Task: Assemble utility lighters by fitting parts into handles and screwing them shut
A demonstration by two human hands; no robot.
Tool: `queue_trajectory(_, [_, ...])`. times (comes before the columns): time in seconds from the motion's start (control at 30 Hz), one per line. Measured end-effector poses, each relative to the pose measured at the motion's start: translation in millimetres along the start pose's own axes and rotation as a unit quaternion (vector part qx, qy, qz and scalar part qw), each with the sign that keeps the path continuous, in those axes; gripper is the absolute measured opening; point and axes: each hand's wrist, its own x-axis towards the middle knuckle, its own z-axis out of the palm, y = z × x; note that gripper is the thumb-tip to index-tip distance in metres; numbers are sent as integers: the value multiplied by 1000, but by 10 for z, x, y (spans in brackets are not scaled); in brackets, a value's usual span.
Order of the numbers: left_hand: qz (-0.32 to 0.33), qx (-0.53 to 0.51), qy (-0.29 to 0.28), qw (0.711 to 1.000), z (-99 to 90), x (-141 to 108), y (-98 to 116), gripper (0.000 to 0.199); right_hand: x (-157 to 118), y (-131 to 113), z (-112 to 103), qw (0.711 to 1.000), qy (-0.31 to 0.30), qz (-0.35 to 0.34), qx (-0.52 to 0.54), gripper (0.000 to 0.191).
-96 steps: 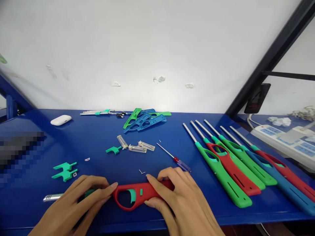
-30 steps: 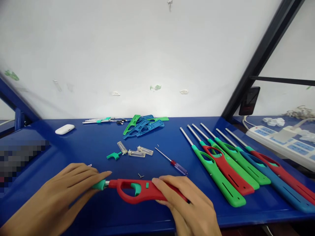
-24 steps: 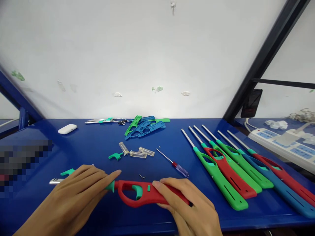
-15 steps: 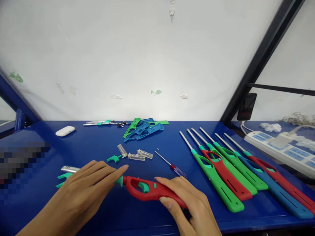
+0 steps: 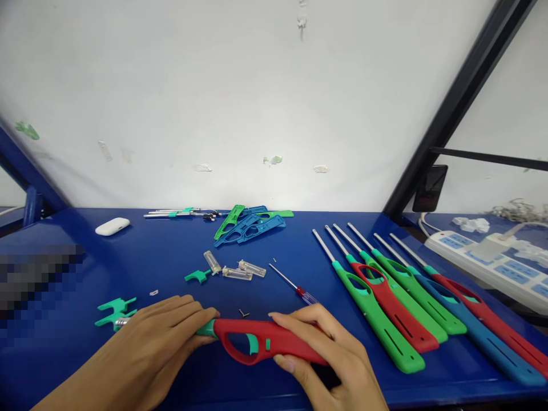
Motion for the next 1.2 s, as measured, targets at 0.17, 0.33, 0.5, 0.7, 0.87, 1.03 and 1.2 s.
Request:
queue_trajectory(0.17, [19,19,63,998,-13,34,43,54,33,-61,-18,1000,1,12,24,26])
queue_trajectory(0.33, [19,11,64,998,-25,25,61,50,11,-65,-30,996,-43,56,52,27])
queue_trajectory(0.5, [-12,-80,-12,997,-39,21,72,39,-21,-37,-7,997,-47,38,44,30])
queue_trajectory(0.7, [5,-64,72,995,-75,26,42,35,-36,-33,-10,997,-31,13,65,35])
queue_trajectory(0.87, [15,-50,60,997,-36,-14,-42,34,-54,-29,10,998,31,41,-39,32])
queue_trajectory(1.03, [14,-25,19,999,-6,-29,50,41,-28,-79,52,999,7,30,18,14])
queue_trajectory(1.2, [34,-100,85,991,14,172,194,39,-9,-93,57,999,7,-15,46,21])
